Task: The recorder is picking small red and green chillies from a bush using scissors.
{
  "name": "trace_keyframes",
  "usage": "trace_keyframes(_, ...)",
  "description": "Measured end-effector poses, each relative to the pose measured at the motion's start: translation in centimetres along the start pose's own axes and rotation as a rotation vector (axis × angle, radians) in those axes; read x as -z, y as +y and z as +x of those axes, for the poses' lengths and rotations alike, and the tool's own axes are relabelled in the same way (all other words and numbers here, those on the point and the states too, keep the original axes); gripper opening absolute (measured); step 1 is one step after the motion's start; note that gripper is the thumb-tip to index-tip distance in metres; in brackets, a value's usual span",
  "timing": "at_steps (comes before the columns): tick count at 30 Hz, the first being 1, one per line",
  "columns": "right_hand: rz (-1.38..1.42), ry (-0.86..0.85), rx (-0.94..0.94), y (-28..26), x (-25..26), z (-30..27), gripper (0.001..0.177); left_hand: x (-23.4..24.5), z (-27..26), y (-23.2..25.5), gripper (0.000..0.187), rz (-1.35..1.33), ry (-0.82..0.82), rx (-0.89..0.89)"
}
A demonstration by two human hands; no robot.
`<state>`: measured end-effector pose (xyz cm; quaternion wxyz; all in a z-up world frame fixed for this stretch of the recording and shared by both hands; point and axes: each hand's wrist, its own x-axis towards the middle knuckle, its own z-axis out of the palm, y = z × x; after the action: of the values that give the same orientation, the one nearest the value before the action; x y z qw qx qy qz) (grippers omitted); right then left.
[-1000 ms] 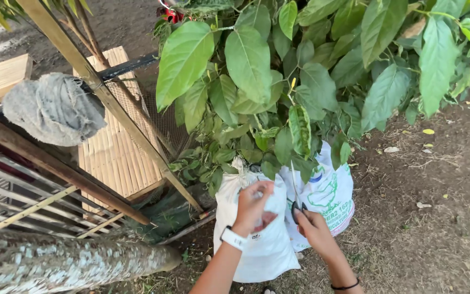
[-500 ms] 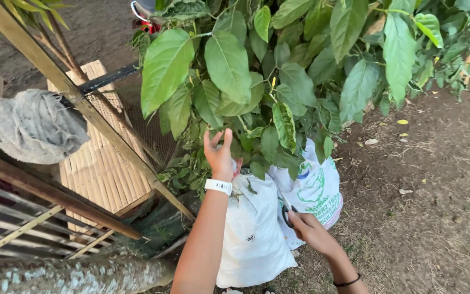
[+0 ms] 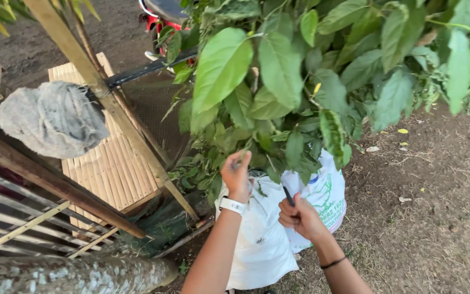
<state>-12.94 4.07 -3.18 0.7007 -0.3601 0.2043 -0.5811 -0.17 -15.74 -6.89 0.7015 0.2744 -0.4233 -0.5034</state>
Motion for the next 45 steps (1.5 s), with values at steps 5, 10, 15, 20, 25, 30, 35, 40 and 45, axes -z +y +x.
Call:
trace_keyframes(5, 0.028, 0.123, 0.008, 0.1, -0.1, 2.7, 0.062, -2.2, -1.7, 6.7, 0.022, -0.010, 0.030, 0.325)
trace_keyframes(10, 0.092, 0.199, 0.023, -1.5, -1.2, 4.7, 0.062, -2.0, -1.9, 6.5, 0.023, -0.002, -0.009, 0.404)
trace_keyframes(15, 0.220, 0.224, 0.016, -2.0, -1.5, 5.8, 0.061, -2.3, -2.0, 8.9, 0.025, 0.014, -0.029, 0.494)
trace_keyframes(20, 0.262, 0.212, 0.041, -2.3, -0.6, 5.9, 0.059, -1.8, -0.8, 7.3, 0.022, -0.039, -0.028, 0.508)
trace_keyframes(25, 0.173, 0.218, 0.027, -3.3, -0.8, 6.3, 0.058, -0.4, 0.8, 4.4, 0.017, -0.171, -0.037, 0.401)
trace_keyframes(30, 0.179, 0.259, 0.013, -3.4, -1.6, 7.2, 0.061, 0.6, 1.2, 4.2, 0.014, -0.216, -0.012, 0.404)
trace_keyframes(35, 0.160, 0.249, -0.010, -4.5, -0.6, 8.5, 0.062, 0.7, 1.4, 4.9, 0.013, -0.228, -0.024, 0.403)
trace_keyframes(40, 0.115, 0.241, -0.059, -6.1, -0.5, 9.7, 0.062, 0.4, 1.1, 7.1, 0.015, -0.185, -0.008, 0.487)
trace_keyframes(45, 0.105, 0.208, -0.068, -6.9, 1.1, 10.3, 0.058, 0.9, 0.9, 5.7, 0.019, -0.144, -0.054, 0.394)
